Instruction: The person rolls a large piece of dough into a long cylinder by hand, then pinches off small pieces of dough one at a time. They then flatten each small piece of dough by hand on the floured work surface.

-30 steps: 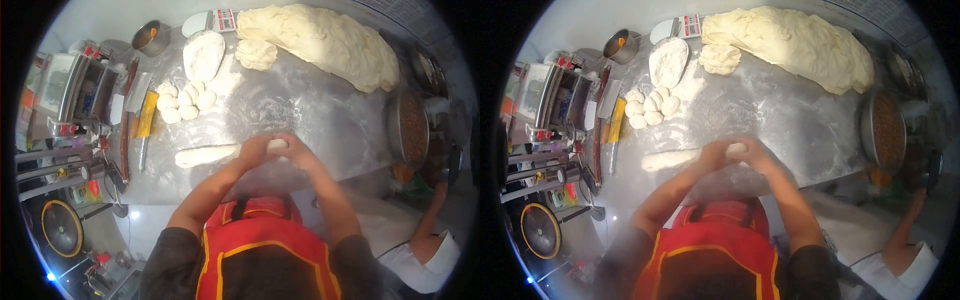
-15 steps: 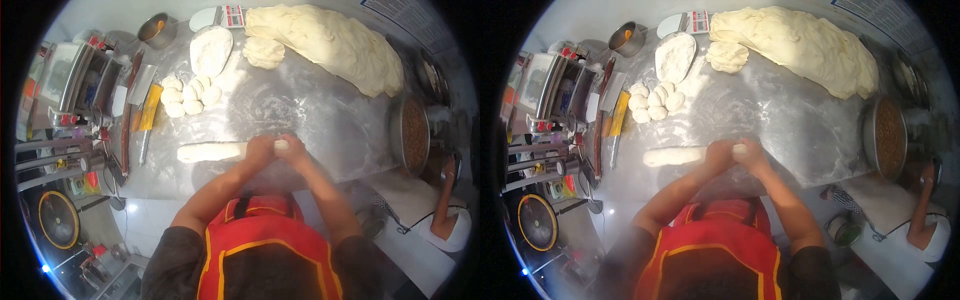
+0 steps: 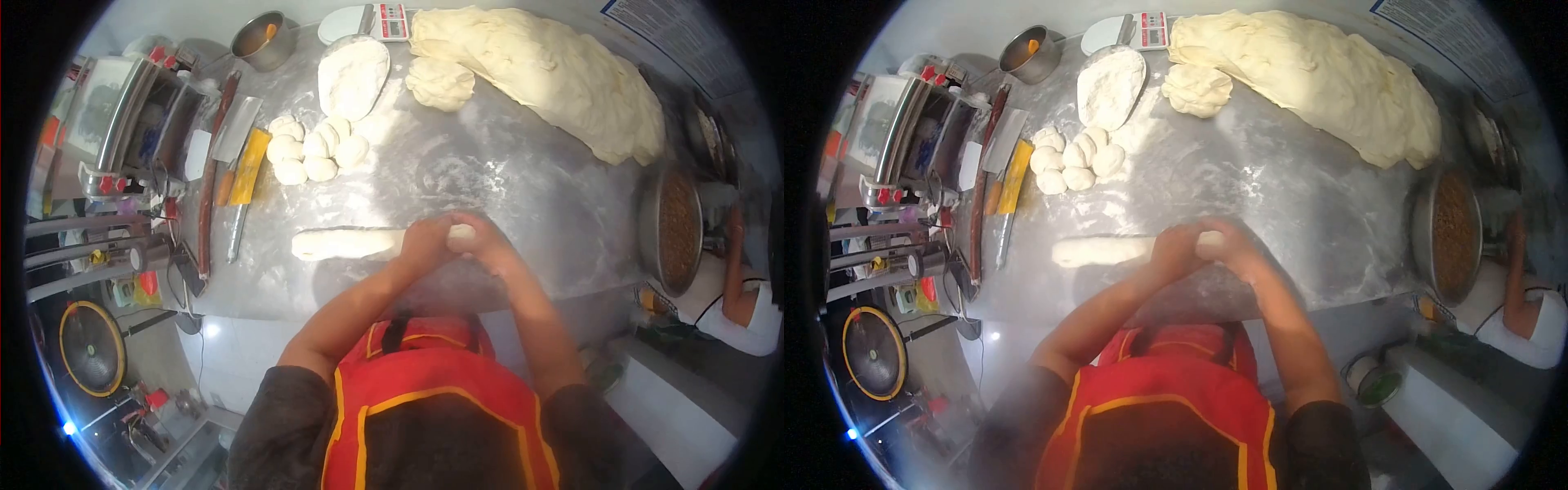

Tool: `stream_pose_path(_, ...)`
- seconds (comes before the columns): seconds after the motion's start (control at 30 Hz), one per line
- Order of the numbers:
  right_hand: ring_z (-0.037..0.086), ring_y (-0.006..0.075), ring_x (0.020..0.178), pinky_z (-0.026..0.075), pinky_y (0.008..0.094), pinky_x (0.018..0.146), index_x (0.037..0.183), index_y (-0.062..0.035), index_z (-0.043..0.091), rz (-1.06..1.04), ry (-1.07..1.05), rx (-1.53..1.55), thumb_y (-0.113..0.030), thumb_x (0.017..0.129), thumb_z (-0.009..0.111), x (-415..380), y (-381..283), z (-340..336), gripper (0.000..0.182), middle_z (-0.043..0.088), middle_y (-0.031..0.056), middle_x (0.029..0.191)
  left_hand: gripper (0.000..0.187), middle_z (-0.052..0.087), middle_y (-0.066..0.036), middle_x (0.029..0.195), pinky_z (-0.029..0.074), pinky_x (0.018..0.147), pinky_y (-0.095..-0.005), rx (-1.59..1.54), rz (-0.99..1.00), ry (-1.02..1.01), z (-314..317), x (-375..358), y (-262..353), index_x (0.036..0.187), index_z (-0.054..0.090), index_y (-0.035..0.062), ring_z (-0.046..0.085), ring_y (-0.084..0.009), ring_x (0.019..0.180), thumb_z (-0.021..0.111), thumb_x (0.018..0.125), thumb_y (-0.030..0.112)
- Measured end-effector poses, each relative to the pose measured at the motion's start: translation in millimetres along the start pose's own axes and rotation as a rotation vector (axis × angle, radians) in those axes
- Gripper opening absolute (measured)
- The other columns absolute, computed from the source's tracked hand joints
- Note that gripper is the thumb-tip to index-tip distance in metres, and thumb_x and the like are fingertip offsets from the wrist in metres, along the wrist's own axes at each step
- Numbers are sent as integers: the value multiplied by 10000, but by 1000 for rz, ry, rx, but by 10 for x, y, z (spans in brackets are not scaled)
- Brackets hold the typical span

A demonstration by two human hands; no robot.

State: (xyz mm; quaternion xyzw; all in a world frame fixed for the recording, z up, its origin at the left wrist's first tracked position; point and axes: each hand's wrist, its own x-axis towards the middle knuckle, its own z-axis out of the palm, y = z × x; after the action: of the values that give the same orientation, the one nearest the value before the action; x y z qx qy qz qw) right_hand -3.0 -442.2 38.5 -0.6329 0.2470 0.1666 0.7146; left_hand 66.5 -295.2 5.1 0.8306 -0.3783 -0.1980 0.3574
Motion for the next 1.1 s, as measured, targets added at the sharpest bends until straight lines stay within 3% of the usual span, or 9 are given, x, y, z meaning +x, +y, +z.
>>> stream_pose_path(0.13,640,180,811,512,322,711,1104,-47,660,5,103,-121,-178,748,707,-12,32,40,382,683,54,903,435,651,-116,957,479,800,-446,46,-44,47,88,-19,-32,1052,634,132,628,-321,923,762,701,356)
stream_pose_path(0.23,669,242,786,519,353,708,1029,-59,673,-84,247,-409,-217,738,693,-25,105,102,331,698,119,863,416,653,-106,947,469,794,-441,165,-59,51,208,-32,-86,1021,641,137,630,-295,916,754,692,364)
stream_pose_path(0.33,668,181,726,526,313,646,1005,-67,680,-221,372,-574,-207,702,695,2,174,146,334,680,131,782,387,660,-91,926,464,792,-437,228,-28,72,285,-28,-140,993,653,140,632,-277,911,741,676,343)
stream_pose_path(0.43,656,190,696,521,319,636,988,-68,673,-257,413,-597,-220,682,684,0,152,152,342,668,137,753,320,667,-84,874,468,776,-437,193,6,65,271,13,-132,919,669,127,639,-276,883,721,663,310)
stream_pose_path(0.53,661,326,795,523,380,725,954,-66,668,-102,374,-507,-277,681,680,-32,29,144,345,671,191,874,239,671,-90,798,480,731,-439,221,4,-11,245,70,-123,822,684,115,650,-287,809,705,667,295)
stream_pose_path(0.77,625,166,764,502,306,687,919,-13,662,18,253,-59,-168,715,716,-163,-103,-15,262,675,89,822,202,686,-131,755,515,688,-430,404,-123,-241,105,250,21,757,714,111,672,-330,734,674,719,305)
stream_pose_path(0.83,621,157,813,502,305,704,966,12,640,13,196,135,-133,735,721,-258,-218,-126,284,669,76,872,256,680,-147,730,516,647,-428,362,-198,-146,18,320,-55,718,706,94,678,-317,718,699,722,350)
stream_pose_path(0.93,619,163,856,494,286,745,1061,18,595,-76,235,21,-127,787,692,31,-292,-436,324,649,101,957,352,671,-167,807,507,678,-434,253,-262,-102,-17,335,-92,786,686,60,661,-324,796,713,732,407)
stream_pose_path(1.1,597,268,970,473,348,831,1132,0,545,-370,564,-773,-197,807,689,828,83,-399,406,599,159,1073,479,579,-166,1008,445,824,-461,310,-95,136,5,37,-151,1013,588,32,547,-354,1002,736,728,387)
